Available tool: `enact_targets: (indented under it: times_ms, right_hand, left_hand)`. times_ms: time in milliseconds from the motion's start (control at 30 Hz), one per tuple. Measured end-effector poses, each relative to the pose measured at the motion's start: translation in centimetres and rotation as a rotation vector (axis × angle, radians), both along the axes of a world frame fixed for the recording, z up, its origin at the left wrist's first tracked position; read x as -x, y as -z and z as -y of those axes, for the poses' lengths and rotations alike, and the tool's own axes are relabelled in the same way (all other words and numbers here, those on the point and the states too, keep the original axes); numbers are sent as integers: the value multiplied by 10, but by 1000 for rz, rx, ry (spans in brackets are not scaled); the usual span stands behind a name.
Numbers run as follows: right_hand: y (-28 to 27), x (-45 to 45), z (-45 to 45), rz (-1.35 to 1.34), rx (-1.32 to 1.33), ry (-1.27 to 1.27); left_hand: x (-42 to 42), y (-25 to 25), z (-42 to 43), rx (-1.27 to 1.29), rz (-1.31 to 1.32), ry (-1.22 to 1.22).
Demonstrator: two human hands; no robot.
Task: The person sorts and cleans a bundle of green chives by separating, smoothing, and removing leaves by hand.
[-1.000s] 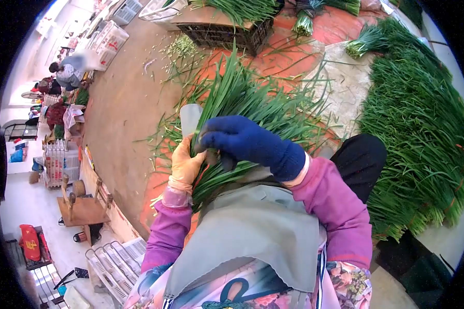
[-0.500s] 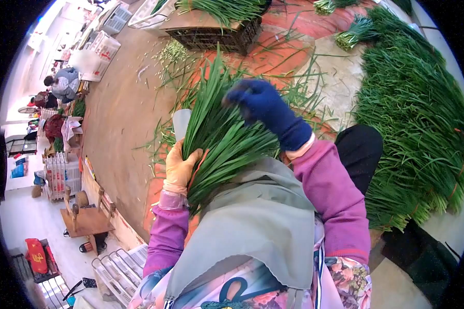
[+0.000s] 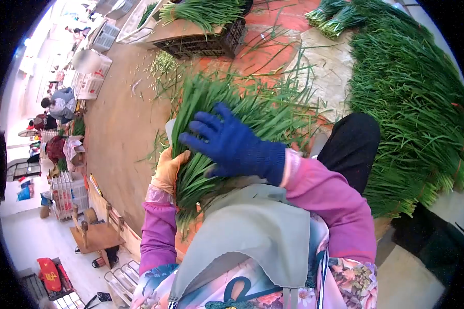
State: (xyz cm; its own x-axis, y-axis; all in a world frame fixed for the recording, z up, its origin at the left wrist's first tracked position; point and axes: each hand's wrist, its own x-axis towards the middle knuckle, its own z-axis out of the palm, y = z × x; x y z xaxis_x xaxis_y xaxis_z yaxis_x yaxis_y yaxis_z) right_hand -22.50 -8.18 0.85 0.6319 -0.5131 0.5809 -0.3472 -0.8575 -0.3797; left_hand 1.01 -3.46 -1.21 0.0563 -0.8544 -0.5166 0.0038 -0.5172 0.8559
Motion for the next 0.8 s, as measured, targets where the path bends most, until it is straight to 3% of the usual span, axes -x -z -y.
enact_targets:
  times_ms: [100, 167, 333, 500, 667, 733, 800]
  right_hand:
    - [12, -23, -2, -86, 140, 11]
    - [16, -31, -1, -267, -94, -194]
    - [33, -28, -31, -292, -157, -254]
    - [32, -25, -48, -290, -121, -203]
    - [33, -24, -46, -293, -102, -182]
    - [34, -20, -43, -362, -249, -211]
    - [38, -14, -41, -300, -224, -225]
  left_hand:
    - [-6, 3, -7, 79, -148, -93]
    - [-20, 13, -11, 69, -114, -155]
    - [-28, 18, -25, 93, -29, -367]
    - [-21, 16, -29, 124, -155, -472]
    - [-23, 21, -28, 150, -78, -374]
    - [-19, 13, -30, 122, -36, -345]
    - [-17, -13, -34, 290, 160, 123]
